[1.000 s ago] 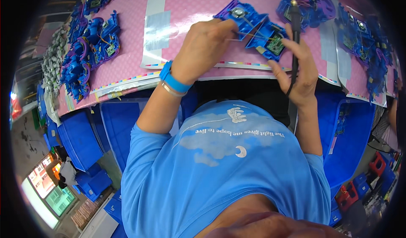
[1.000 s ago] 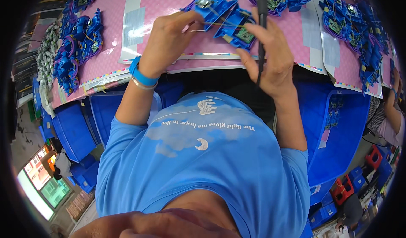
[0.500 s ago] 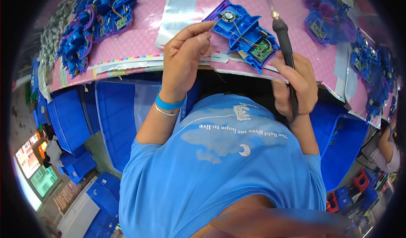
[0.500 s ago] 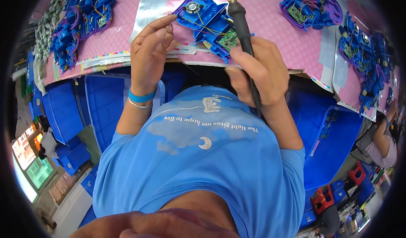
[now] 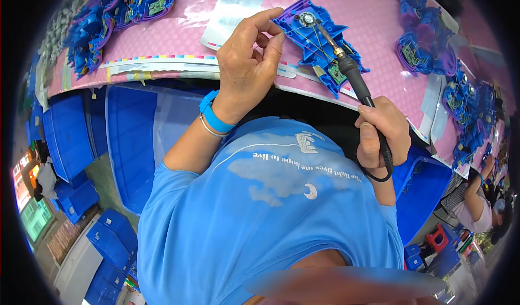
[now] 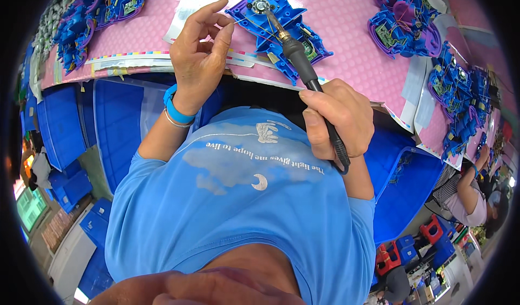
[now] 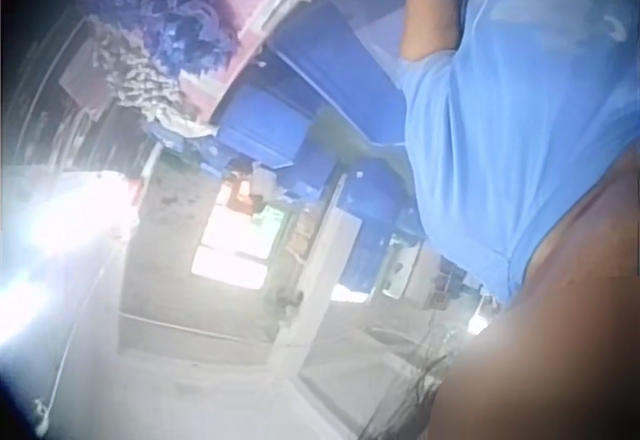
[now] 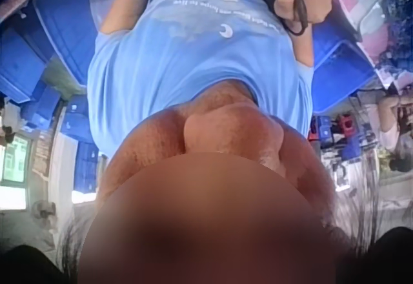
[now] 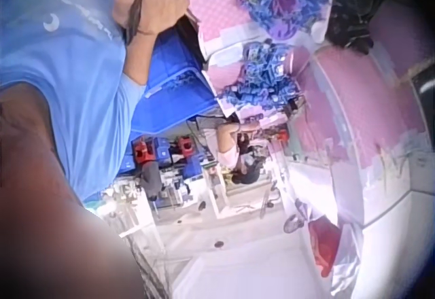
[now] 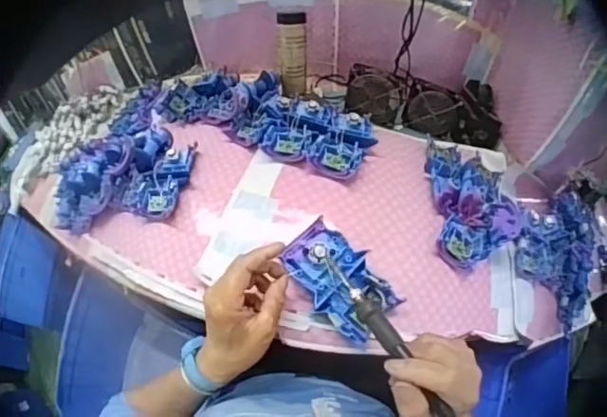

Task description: Soldering electronic components onto small circuit boards for plastic fans.

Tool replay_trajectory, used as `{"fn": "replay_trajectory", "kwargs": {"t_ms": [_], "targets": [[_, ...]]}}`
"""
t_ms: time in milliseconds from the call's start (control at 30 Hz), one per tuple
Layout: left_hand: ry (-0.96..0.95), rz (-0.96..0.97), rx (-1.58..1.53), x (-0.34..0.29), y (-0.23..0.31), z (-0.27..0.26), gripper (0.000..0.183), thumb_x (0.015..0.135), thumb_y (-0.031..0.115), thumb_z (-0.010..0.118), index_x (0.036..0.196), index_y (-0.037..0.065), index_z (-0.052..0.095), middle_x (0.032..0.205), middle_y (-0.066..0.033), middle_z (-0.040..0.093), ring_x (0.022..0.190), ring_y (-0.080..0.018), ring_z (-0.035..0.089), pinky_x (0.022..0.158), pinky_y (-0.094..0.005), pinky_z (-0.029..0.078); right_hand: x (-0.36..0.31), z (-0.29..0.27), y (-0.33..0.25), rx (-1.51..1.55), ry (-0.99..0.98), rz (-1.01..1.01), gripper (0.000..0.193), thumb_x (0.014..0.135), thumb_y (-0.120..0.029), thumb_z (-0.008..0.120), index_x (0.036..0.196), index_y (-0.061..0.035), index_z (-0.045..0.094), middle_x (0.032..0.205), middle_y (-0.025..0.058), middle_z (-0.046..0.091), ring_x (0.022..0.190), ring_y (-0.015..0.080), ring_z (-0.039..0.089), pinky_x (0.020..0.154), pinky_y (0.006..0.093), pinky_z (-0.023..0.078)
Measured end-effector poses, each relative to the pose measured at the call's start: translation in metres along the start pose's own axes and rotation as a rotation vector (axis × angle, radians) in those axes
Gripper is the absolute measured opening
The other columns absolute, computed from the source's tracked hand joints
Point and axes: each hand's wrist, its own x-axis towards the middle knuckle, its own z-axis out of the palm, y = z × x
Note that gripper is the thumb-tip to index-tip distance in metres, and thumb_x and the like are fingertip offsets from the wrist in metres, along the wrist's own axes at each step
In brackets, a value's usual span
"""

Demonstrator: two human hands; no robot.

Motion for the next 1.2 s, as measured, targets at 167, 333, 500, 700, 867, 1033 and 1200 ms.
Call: {"fn": "replay_trajectory", "kwargs": {"t_ms": [167,333,500,700,867,1033,1200], "targets": [[0.019,0.046,0.012,0.0037,0.0029,0.0033,0.039,0.085,-0.010,0.067,0.122,0.002,0.063,0.092,-0.0066,0.068,0.068,-0.0094,0.062,0.054,-0.0224,0.050,0.0024,0.0031,0.0051,0.003,-0.006,0.005,0.018,0.089,-0.006,0.062,0.101,0.0061,0.066,0.066,0.0099,0.060,0.053,0.0192,0.056,0.050,0.0308,0.041],[0.005,0.087,0.039,0.0035,0.0020,0.0020,0.039,0.086,-0.011,0.067,0.123,0.002,0.062,0.092,-0.0077,0.067,0.067,-0.0111,0.063,0.054,-0.0239,0.051,0.0030,0.0046,0.0056,0.035,-0.025,0.024,0.018,0.088,-0.005,0.063,0.100,0.0068,0.067,0.067,0.0109,0.061,0.054,0.0192,0.057,0.050,0.0308,0.041],[0.004,0.085,0.042,0.0026,0.0004,0.0017,0.040,0.085,-0.011,0.068,0.122,0.002,0.063,0.092,-0.0077,0.067,0.066,-0.0113,0.064,0.053,-0.0238,0.052,0.0033,0.0055,0.0058,0.038,-0.019,0.029,0.018,0.088,-0.006,0.064,0.100,0.0069,0.067,0.068,0.0111,0.062,0.054,0.0192,0.057,0.050,0.0309,0.041],[0.005,0.086,0.052,0.0031,0.0008,0.0016,0.039,0.085,-0.010,0.068,0.122,0.002,0.063,0.091,-0.0073,0.067,0.066,-0.0112,0.063,0.053,-0.0235,0.052,0.0024,0.0056,0.0060,0.045,-0.035,0.047,0.018,0.088,-0.008,0.064,0.099,0.0068,0.067,0.069,0.0118,0.063,0.054,0.0194,0.057,0.051,0.0307,0.042],[0.015,0.070,0.064,0.0021,-0.0035,0.0020,0.035,0.089,-0.001,0.073,0.123,0.007,0.066,0.096,-0.0039,0.074,0.074,-0.0064,0.067,0.052,-0.0186,0.052,0.0050,0.0060,0.0062,0.021,-0.017,0.047,0.019,0.089,-0.008,0.064,0.099,0.0068,0.067,0.069,0.0118,0.063,0.054,0.0194,0.057,0.052,0.0307,0.042],[0.009,0.082,0.047,0.0037,-0.0016,0.0041,0.038,0.085,-0.010,0.069,0.121,0.003,0.063,0.092,-0.0069,0.067,0.066,-0.0107,0.064,0.053,-0.0234,0.052,0.0054,0.0045,0.0085,0.064,-0.040,0.038,0.019,0.079,0.003,0.067,0.098,0.0055,0.067,0.072,0.0156,0.065,0.055,0.0249,0.060,0.049,0.0327,0.046],[0.015,0.074,0.048,0.0035,-0.0053,0.0057,0.036,0.089,-0.001,0.073,0.124,0.007,0.066,0.095,-0.0047,0.074,0.074,-0.0064,0.067,0.053,-0.0188,0.054,0.0040,0.0034,0.0077,0.074,-0.024,0.059,0.019,0.080,0.002,0.065,0.098,0.0060,0.067,0.072,0.0157,0.065,0.055,0.0246,0.059,0.050,0.0333,0.046]]}}
